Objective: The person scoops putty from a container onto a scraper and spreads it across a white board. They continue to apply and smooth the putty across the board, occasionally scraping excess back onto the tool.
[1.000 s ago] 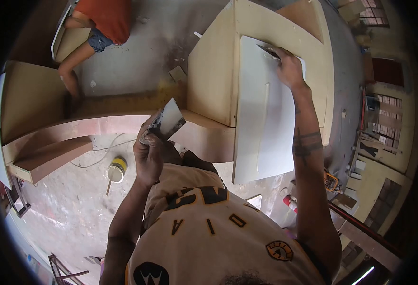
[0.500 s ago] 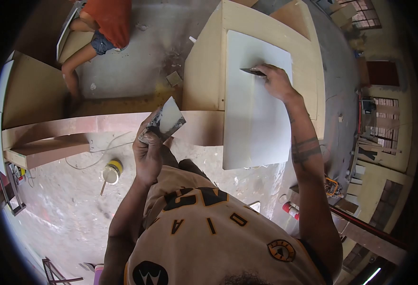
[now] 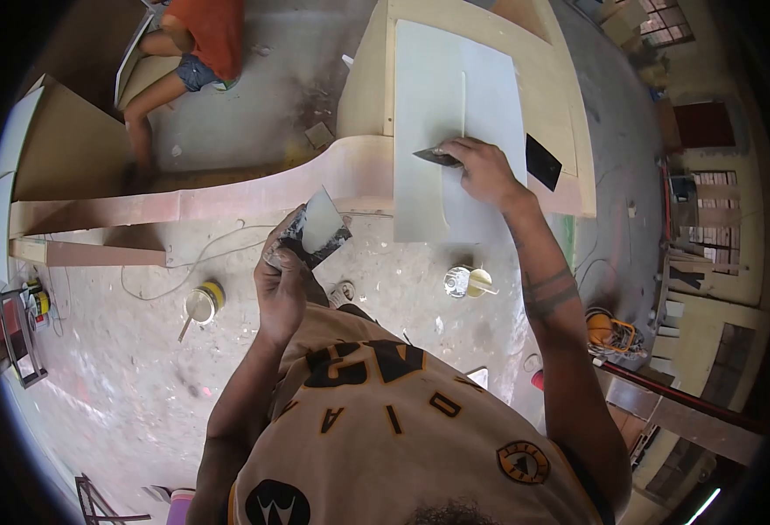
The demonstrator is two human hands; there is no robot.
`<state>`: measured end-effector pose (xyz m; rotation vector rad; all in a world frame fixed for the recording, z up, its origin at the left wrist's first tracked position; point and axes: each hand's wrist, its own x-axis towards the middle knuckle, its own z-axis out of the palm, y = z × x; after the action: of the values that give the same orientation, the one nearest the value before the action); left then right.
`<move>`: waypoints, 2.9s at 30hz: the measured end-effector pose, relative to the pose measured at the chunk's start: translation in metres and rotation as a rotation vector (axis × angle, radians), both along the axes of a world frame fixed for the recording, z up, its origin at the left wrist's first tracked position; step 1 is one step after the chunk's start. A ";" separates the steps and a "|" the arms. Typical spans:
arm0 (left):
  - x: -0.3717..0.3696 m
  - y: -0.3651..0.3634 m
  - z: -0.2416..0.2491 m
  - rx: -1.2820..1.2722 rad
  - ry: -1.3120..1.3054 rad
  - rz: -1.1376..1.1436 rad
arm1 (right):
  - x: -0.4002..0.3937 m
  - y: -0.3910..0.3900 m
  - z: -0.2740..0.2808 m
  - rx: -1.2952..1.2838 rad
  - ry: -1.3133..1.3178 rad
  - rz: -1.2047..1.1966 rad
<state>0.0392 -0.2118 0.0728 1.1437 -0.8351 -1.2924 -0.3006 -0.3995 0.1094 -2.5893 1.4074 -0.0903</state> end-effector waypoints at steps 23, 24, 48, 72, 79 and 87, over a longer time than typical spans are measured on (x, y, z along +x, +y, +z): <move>-0.023 0.028 0.006 0.024 0.073 -0.130 | -0.031 0.158 0.026 0.001 0.041 0.121; -0.019 0.022 0.004 0.018 0.071 -0.126 | -0.033 0.155 0.033 -0.004 0.040 0.126; 0.020 -0.152 0.005 0.089 0.280 -0.023 | -0.042 -0.208 -0.044 -0.191 0.026 -0.269; 0.026 -0.195 -0.009 0.042 0.368 -0.048 | -0.056 -0.238 -0.005 -0.119 0.146 -0.273; 0.025 -0.194 -0.009 0.032 0.328 -0.045 | -0.050 -0.242 -0.016 -0.124 0.155 -0.312; 0.031 -0.185 -0.021 0.131 0.293 -0.022 | -0.051 -0.239 -0.021 -0.167 0.198 -0.266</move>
<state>0.0698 -0.3967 0.0522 1.0167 -0.5548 -1.5073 -0.3512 -0.6385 0.0888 -2.5832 1.8861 0.0121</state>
